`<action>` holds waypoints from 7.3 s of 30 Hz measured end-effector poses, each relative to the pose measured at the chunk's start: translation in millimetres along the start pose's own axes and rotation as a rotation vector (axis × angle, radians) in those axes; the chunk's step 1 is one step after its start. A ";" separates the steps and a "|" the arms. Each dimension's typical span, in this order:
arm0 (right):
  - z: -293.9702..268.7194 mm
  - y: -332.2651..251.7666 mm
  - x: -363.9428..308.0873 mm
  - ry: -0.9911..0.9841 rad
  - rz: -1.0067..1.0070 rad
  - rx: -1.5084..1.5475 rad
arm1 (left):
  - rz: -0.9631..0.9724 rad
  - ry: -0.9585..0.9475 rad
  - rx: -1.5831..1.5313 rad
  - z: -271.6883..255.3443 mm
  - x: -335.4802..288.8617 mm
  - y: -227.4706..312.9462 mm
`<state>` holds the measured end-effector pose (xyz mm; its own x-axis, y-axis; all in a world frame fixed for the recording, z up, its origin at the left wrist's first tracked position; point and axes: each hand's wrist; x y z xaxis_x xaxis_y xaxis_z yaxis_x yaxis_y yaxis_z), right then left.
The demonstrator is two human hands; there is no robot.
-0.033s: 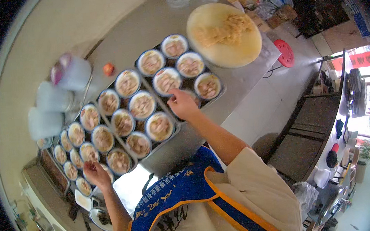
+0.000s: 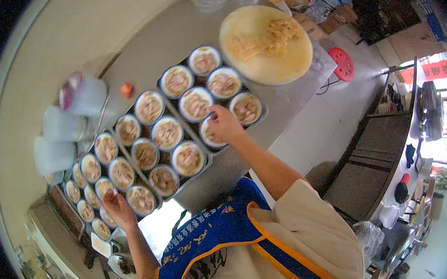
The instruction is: The person assembles multiple bowls of food by hand, adding dark toppings and shredded ingredients to each bowl. They move trays of bowls across the counter and continue topping them in sequence.
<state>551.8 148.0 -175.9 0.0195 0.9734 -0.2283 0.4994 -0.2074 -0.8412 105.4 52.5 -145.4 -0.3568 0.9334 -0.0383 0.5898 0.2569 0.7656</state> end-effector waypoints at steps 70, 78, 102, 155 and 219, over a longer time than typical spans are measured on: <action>-110.9 32.7 198.4 -0.387 0.242 0.357 | -0.493 -0.918 -0.902 375.9 154.8 276.8; -91.1 43.9 217.2 -0.229 0.194 0.302 | -0.529 -0.868 -1.053 365.6 162.4 241.5; -88.9 57.7 223.7 0.027 0.025 0.572 | -0.520 -0.731 -1.263 277.8 116.1 220.9; -119.2 98.5 1.5 -0.192 0.308 0.451 | -0.756 -1.066 -0.953 321.4 -20.3 228.7; -31.9 31.0 -26.2 -0.449 0.147 0.092 | -0.781 -0.930 -1.021 247.4 -56.0 152.9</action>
<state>594.4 119.2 -180.4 -0.3021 0.7988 -0.5203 0.4406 -0.3670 -0.8193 394.7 101.5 -185.1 0.4486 0.5776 -0.6820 -0.3697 0.8147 0.4468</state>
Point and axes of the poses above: each hand's wrist, its own x-axis towards the middle knuckle, its own z-axis out of the palm, y = z × x, and after that the axes turned 10 degrees about -y, right-handed
